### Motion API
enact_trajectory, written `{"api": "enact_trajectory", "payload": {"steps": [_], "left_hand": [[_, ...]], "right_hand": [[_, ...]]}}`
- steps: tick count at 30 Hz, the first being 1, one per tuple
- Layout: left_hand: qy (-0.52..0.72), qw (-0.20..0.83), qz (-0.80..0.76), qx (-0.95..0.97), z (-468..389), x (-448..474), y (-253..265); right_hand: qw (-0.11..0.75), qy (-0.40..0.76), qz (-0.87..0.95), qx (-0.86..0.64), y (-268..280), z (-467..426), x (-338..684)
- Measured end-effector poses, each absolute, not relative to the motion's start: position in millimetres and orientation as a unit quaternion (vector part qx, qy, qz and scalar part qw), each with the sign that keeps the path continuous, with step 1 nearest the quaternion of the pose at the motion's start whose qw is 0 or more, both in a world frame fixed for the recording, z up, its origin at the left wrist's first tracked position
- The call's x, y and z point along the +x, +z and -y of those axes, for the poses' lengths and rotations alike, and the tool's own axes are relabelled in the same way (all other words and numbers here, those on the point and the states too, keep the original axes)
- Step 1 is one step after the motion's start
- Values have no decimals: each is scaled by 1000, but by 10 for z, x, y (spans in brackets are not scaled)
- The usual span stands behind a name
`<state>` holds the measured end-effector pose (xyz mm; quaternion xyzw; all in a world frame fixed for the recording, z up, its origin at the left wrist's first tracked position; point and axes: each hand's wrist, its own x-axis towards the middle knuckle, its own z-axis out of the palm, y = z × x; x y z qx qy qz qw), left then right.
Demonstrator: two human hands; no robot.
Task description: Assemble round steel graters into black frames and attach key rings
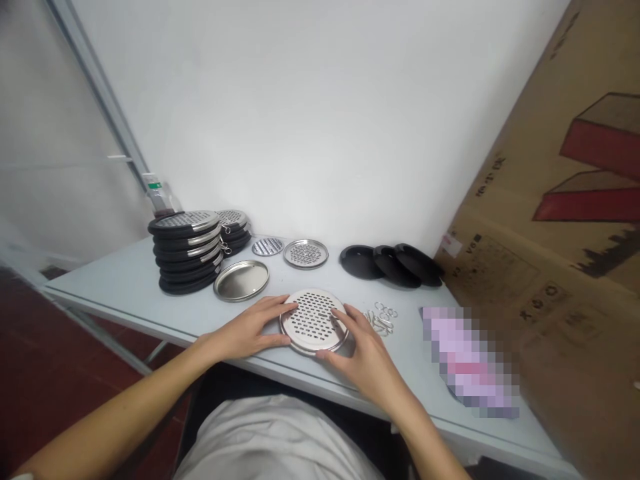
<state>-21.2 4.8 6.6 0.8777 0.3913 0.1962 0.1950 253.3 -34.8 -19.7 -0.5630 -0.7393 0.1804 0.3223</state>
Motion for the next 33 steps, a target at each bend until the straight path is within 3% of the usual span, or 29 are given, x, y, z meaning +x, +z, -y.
{"api": "enact_trajectory", "payload": {"steps": [6, 10, 14, 19, 33], "left_hand": [[152, 178, -403, 885, -1, -250, 107], [192, 174, -385, 886, -134, -123, 266], [217, 101, -341, 909, -642, 350, 440], [94, -11, -385, 918, -1446, 1073, 492], [13, 7, -415, 910, -2070, 1445, 425]], "right_hand": [[316, 186, 740, -563, -187, 372, 2522], [321, 187, 739, -562, -189, 370, 2517], [322, 184, 742, -558, -205, 368, 2515], [330, 183, 747, -546, -207, 384, 2505], [317, 182, 764, -531, -123, 419, 2431]]}}
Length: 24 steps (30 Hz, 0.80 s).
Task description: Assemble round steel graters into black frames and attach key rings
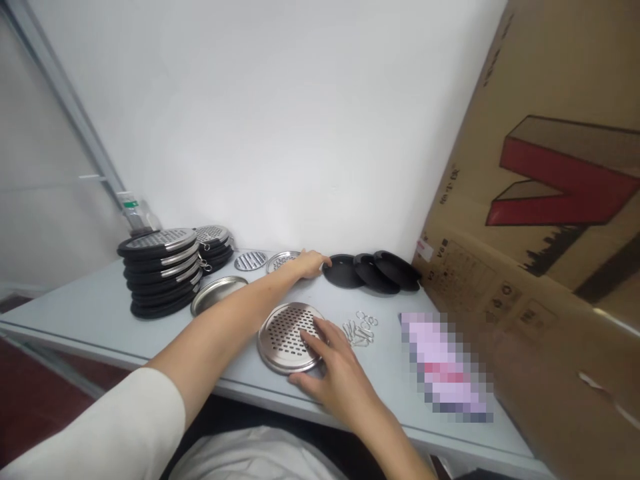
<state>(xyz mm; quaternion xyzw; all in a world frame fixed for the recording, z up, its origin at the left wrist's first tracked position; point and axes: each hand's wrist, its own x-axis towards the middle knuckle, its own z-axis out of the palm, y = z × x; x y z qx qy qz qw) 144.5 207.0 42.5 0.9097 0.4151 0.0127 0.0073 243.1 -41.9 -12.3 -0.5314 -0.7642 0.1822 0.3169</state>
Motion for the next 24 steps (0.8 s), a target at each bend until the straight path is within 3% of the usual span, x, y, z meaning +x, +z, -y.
{"api": "enact_trajectory", "payload": {"steps": [15, 24], "left_hand": [[-23, 23, -368, 929, -1861, 1367, 1305], [64, 17, -316, 946, -1181, 852, 1455]], "right_hand": [[371, 203, 738, -525, -171, 373, 2489], [391, 228, 732, -509, -103, 430, 2588]]}}
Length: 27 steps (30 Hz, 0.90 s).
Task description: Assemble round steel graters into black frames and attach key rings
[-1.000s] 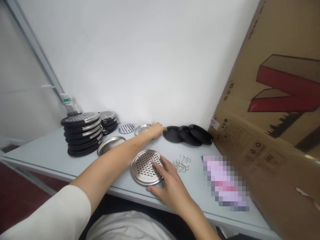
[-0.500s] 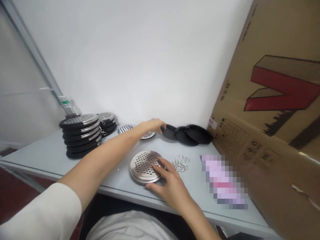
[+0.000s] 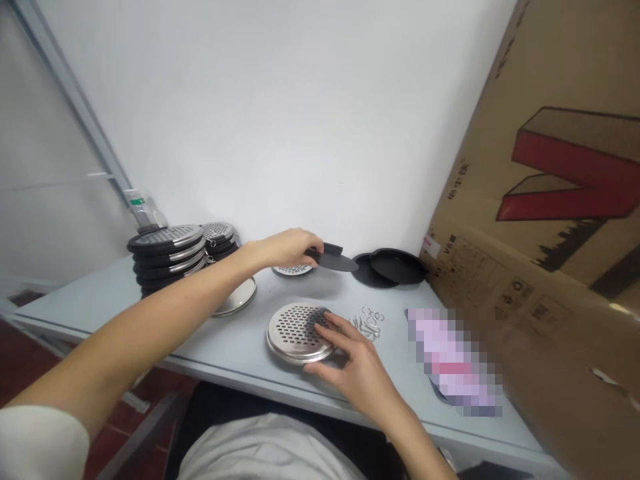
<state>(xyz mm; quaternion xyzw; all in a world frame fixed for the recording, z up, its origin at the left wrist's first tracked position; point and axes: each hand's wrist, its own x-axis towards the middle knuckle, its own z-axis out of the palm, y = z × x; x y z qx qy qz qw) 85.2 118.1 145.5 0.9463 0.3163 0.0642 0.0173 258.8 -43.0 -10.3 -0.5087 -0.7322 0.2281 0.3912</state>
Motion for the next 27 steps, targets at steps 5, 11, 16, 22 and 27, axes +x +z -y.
{"api": "enact_trajectory", "payload": {"steps": [5, 11, 16, 22, 27], "left_hand": [[158, 62, -304, 937, -516, 314, 1251], [163, 65, -355, 918, -155, -109, 817], [145, 38, -353, 924, -13, -129, 490], [223, 58, -295, 927, 186, 14, 108], [280, 95, -312, 903, 242, 0, 67]], "right_hand": [[388, 241, 735, -502, -60, 545, 2741], [404, 238, 704, -533, -138, 764, 3012], [436, 165, 683, -563, -175, 972, 3338], [441, 142, 686, -560, -90, 873, 3436], [437, 125, 726, -516, -113, 616, 3120]]}}
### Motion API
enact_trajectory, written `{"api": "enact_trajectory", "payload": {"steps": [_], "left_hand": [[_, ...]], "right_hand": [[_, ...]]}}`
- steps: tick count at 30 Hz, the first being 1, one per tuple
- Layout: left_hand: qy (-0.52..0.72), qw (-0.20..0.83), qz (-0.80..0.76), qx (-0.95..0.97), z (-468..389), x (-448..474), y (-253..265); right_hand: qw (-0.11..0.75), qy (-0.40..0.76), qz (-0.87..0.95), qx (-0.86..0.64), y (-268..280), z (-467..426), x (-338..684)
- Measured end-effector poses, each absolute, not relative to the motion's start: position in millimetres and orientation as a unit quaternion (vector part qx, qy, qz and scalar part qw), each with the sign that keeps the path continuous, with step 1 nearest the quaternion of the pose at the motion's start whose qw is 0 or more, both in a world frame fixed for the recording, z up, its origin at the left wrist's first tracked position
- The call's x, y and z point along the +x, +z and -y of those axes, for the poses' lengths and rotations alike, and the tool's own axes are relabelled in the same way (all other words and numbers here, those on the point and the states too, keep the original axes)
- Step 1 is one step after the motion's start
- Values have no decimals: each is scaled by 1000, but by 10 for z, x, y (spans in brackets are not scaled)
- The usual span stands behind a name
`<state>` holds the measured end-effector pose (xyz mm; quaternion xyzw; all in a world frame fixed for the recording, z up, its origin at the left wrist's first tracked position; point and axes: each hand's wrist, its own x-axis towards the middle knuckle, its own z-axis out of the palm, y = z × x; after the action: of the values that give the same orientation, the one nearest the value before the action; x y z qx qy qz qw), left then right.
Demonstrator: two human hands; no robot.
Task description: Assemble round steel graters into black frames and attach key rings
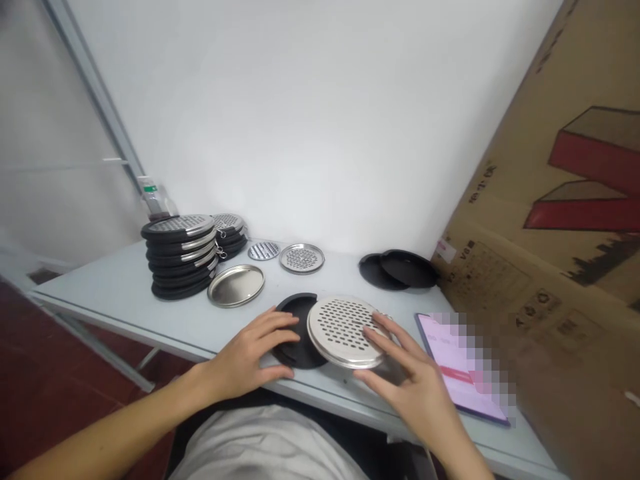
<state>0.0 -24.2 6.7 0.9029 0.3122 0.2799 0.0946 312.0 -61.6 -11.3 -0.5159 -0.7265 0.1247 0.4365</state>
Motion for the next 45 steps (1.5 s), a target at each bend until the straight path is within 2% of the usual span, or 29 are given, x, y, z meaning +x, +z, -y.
{"api": "enact_trajectory", "payload": {"steps": [4, 8, 19, 24, 33, 45], "left_hand": [[258, 179, -382, 869, 155, -133, 141], [190, 248, -382, 870, 44, -193, 145], [213, 207, -358, 885, 27, -137, 58], [206, 232, -374, 874, 23, -149, 67], [244, 268, -393, 845, -7, -141, 60], [236, 209, -392, 864, 26, -135, 30]], "right_hand": [[406, 93, 758, -502, -182, 547, 2964], [356, 95, 774, -515, -211, 550, 2935], [244, 117, 791, -549, -123, 546, 2904], [219, 117, 784, -569, -16, 486, 2963], [247, 105, 794, -546, -58, 398, 2830], [292, 69, 810, -505, -174, 404, 2773]]}}
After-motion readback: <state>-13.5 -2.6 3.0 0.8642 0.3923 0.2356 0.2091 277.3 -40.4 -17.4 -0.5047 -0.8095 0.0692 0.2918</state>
